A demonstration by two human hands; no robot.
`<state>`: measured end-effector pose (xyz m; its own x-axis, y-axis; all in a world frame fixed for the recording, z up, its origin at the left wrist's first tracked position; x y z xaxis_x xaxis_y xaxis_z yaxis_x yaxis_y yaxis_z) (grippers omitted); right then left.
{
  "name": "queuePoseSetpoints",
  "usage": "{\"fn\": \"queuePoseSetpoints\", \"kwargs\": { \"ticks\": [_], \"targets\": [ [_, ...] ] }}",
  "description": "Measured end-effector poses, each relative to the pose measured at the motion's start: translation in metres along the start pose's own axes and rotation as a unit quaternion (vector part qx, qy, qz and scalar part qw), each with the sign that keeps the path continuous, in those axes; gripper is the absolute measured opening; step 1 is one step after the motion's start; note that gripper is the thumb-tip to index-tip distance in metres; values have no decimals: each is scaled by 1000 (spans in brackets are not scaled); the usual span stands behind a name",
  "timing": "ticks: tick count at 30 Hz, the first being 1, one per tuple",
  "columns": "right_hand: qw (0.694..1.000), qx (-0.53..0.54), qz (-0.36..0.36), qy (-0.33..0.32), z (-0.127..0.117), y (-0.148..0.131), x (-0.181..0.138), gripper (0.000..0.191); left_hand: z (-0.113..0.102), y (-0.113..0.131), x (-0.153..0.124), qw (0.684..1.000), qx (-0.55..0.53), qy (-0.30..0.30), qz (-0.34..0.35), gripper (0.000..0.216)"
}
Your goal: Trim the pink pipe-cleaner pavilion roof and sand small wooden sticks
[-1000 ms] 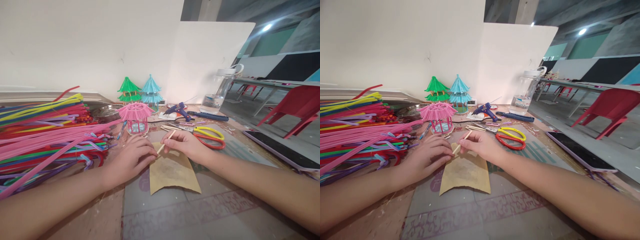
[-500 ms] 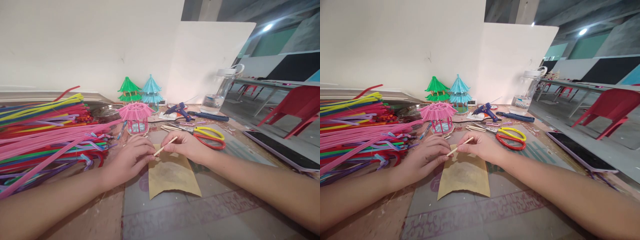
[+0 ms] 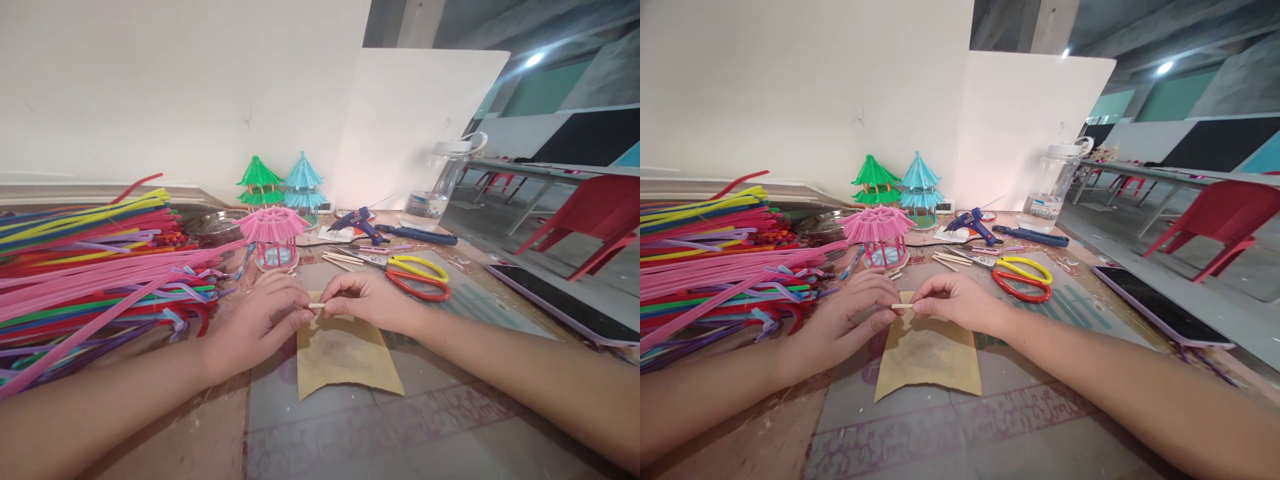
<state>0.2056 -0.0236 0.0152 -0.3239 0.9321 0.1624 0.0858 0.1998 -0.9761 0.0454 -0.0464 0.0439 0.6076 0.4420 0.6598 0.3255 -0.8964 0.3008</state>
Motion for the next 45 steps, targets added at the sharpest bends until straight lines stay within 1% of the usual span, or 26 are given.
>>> {"fn": "queuePoseSetpoints", "kwargs": {
  "ticks": [6,8,12,14,16,18,20,22,24,26,29,31,34,36,38,40,41,43,45],
  "targets": [
    [1000,-16,-5,-5,3,-2,-1,12,-2,2,1,1000,-9,-1,-10,25],
    [1000,-18,-7,9,1,-2,-2,14,-1,1,2,1000,-3,3,-18,23],
    [998,24,-14,64,-9,-3,-1,25,3,-5,2,999,15,-11,-39,20],
    [996,57,-25,61,-10,-4,-1,31,5,-8,2,999,21,-23,-43,21],
    [997,57,-36,35,-7,-5,-2,36,6,-8,2,998,24,-33,-40,23],
    [999,20,-49,1,1,-7,-5,39,8,-8,1,998,31,-44,-33,25],
    [997,-26,-71,-14,7,-10,-10,42,9,-8,-1,997,48,-51,-34,24],
    [992,-79,-103,5,7,-14,-14,41,10,-10,-3,995,69,-55,-49,22],
    [979,-147,-138,44,2,-17,-15,39,11,-13,-5,992,79,-65,-70,32],
    [958,-220,-170,71,-4,-18,-14,38,14,-14,-7,990,79,-88,-78,42],
    [926,-307,-207,72,-7,-16,-9,35,16,-14,-7,987,83,-116,-77,43],
    [923,-319,-213,46,-4,-14,-9,32,16,-14,-6,985,91,-120,-82,42],
    [932,-290,-216,-28,8,-12,-13,31,16,-13,-4,984,99,-124,-85,41],
    [915,-308,-255,-56,13,-14,-15,31,16,-13,-4,983,101,-129,-78,40],
    [882,-368,-292,-36,12,-15,-13,28,16,-13,-3,983,102,-135,-73,40],
    [858,-426,-288,11,5,-15,-8,25,17,-15,-3,981,104,-141,-80,42],
    [855,-438,-276,27,2,-14,-6,25,16,-16,-4,980,107,-143,-88,43],
    [870,-418,-261,23,2,-13,-6,26,16,-18,-4,978,111,-141,-103,45],
    [888,-370,-272,-21,8,-14,-9,27,16,-17,-4,979,111,-137,-105,44]
  ]
}}
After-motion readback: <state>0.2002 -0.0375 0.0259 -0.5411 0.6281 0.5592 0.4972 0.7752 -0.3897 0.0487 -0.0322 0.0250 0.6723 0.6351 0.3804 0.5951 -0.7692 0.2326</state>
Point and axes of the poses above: each hand's wrist, its own x-axis towards the middle knuckle, its own z-axis out of the palm, y = z × x, the point moved 5 cm from there along x, towards the middle knuckle, and after that the axes turned 10 degrees about y, right-handed, at the moved point
